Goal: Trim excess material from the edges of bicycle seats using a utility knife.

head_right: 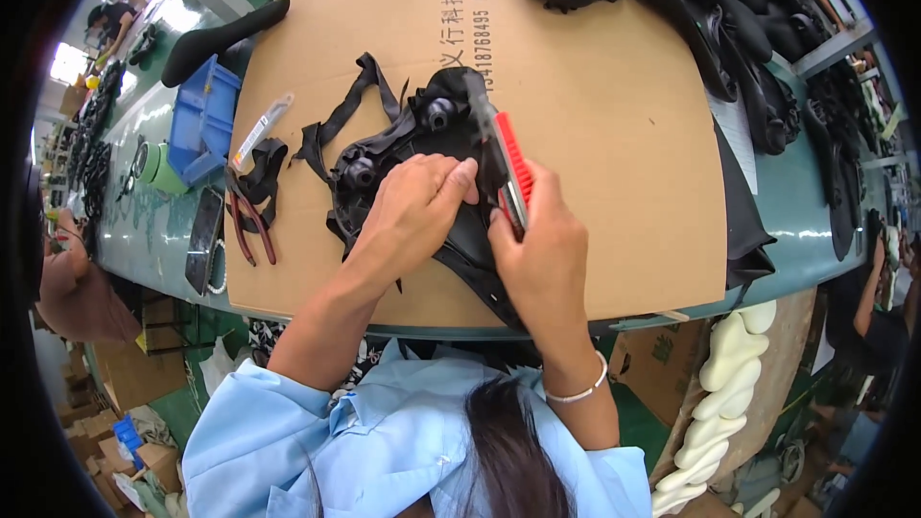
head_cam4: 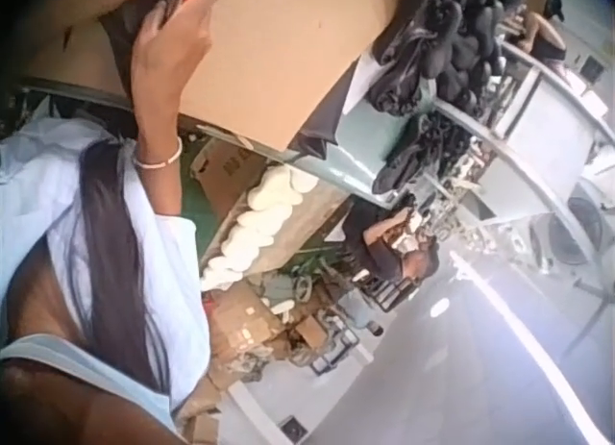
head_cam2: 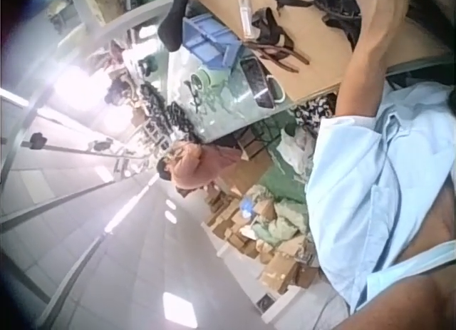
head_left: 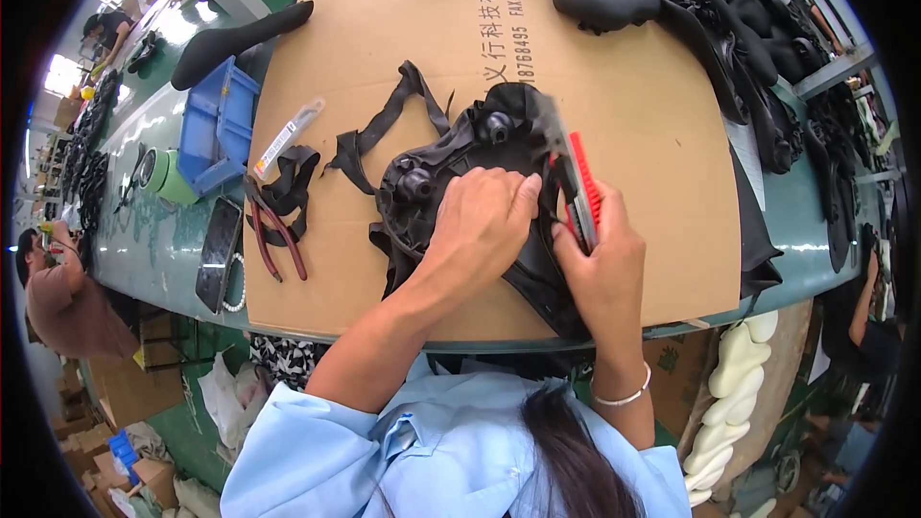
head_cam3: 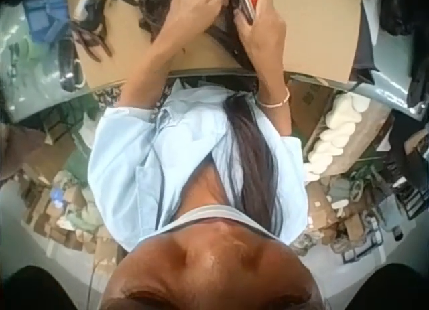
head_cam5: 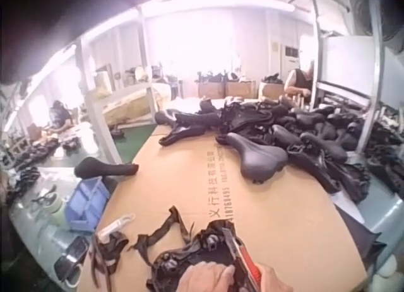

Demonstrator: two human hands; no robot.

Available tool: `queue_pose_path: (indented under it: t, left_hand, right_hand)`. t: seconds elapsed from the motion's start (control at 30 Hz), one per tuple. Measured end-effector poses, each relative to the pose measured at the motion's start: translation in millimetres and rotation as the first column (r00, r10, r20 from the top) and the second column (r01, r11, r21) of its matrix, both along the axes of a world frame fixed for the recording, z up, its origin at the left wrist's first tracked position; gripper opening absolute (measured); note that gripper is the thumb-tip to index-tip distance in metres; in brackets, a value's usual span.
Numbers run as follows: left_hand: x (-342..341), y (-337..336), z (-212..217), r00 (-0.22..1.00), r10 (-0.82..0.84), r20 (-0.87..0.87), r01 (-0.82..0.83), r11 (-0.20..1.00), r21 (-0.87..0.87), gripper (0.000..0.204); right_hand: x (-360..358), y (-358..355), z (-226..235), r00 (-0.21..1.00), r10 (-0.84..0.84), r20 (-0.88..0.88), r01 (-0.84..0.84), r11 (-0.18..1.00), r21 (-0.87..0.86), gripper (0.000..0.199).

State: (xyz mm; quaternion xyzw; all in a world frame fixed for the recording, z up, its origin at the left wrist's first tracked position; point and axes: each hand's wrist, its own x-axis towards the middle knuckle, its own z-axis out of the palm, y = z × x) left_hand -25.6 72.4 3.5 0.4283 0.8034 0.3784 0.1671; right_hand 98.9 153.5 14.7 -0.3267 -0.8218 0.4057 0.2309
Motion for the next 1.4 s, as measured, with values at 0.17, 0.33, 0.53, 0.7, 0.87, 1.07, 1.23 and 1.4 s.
queue_pose_path:
  t: [0.17,0.33,0.53,0.7,0.87,1.07,1.23,1.4]
  left_hand:
    - [8.1,1.3,0.4,0.982,0.049,0.181,-0.053,0.998,0.017,0.037]
    - [5.4,-2.5,-2.3,0.946,0.153,0.286,-0.189,0.977,0.102,0.022]
    - [7.2,-6.9,-3.0,0.928,0.155,0.34,-0.233,0.951,0.202,0.016]
    - [3.6,-11.2,-3.6,0.813,0.123,0.569,-0.282,0.938,0.2,0.015]
    - [0.9,-18.1,0.8,0.657,-0.164,0.736,-0.193,0.907,0.375,0.011]
    - [5.4,-11.6,-0.9,0.514,-0.347,0.784,-0.385,0.724,0.572,0.008]
    - [9.0,-8.7,0.0,0.951,-0.264,0.162,0.239,0.958,0.161,0.018]
    - [11.6,-1.1,6.6,0.9,-0.434,-0.048,0.432,0.901,-0.041,0.022]
  right_hand:
    - [3.6,-15.6,-3.2,0.973,-0.09,-0.211,0.024,0.955,-0.295,0.042]
    - [26.5,-1.6,10.8,0.996,0.009,-0.088,-0.019,0.993,-0.117,0.051]
    - [44.7,12.3,14.7,0.971,0.221,0.09,-0.236,0.95,0.204,0.048]
    - [53.2,11.9,7.0,0.949,0.302,0.091,-0.31,0.945,0.1,0.047]
    - [72.9,28.7,35.3,0.841,0.479,0.251,-0.446,0.877,-0.18,0.046]
    - [117.1,5.9,51.9,0.831,0.426,0.359,-0.39,0.905,-0.172,0.052]
    - [100.3,-3.0,66.4,0.762,0.151,0.629,-0.431,0.845,0.318,0.052]
    - [101.4,-20.8,56.5,0.793,0.081,0.603,-0.334,0.886,0.32,0.051]
